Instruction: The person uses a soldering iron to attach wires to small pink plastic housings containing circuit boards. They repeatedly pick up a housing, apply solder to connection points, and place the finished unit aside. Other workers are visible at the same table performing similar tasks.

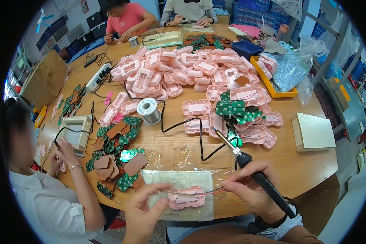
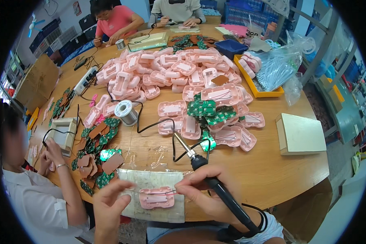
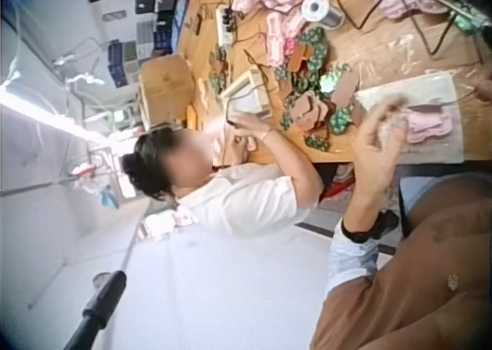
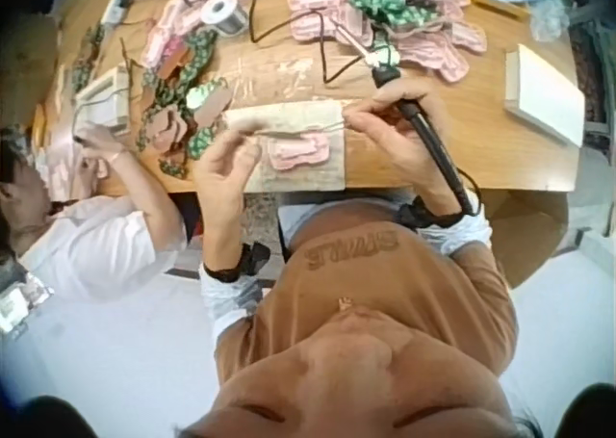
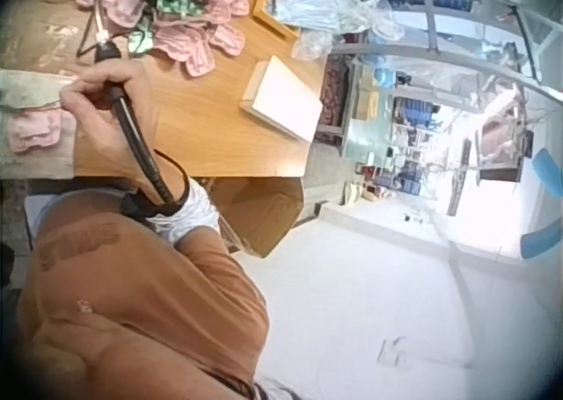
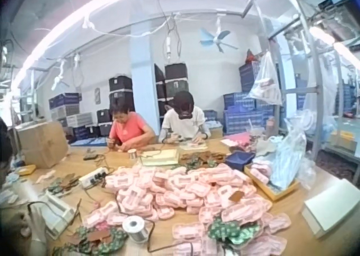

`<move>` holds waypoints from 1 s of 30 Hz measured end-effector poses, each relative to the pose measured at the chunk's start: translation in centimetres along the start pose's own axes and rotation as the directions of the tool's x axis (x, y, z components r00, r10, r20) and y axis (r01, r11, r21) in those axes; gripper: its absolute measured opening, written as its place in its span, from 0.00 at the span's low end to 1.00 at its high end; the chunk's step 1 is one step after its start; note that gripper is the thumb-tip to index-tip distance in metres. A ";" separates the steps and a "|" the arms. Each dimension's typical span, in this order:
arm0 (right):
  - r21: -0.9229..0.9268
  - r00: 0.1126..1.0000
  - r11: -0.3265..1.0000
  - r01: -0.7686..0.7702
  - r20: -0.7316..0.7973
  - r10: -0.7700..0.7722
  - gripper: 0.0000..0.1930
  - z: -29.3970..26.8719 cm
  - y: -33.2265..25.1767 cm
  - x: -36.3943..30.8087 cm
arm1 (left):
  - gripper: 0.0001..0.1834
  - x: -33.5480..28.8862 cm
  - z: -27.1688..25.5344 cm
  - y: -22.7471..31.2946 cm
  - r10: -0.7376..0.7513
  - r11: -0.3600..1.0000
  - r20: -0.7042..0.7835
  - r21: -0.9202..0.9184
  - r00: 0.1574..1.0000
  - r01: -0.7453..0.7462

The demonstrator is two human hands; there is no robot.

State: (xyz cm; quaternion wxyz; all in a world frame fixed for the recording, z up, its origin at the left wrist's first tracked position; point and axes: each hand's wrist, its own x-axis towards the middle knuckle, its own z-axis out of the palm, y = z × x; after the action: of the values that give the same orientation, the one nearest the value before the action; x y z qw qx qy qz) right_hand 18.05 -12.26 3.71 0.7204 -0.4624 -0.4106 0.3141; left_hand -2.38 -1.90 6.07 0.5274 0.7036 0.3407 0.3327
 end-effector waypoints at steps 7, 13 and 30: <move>-0.262 0.993 0.964 0.045 0.119 -0.014 0.21 0.6 -0.3 -0.6 | 0.07 0.5 4.3 2.4 0.655 0.605 0.106 0.521 0.749 -0.602; -0.111 0.996 0.992 -0.067 0.057 0.073 0.23 -0.2 -1.0 0.0 | 0.09 0.3 4.5 0.6 -0.016 1.000 0.094 0.017 0.995 0.014; -0.401 0.945 0.878 0.262 0.290 -0.150 0.22 -1.3 -0.2 -0.3 | 0.06 0.3 2.4 1.7 -0.053 0.968 0.102 0.251 0.993 0.026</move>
State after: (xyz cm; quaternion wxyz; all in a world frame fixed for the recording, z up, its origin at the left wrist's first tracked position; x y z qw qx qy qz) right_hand 19.10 -13.13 3.48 0.5711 -0.5210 -0.6047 0.1916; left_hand 0.00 -3.19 7.18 0.4592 0.7743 0.3646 0.2380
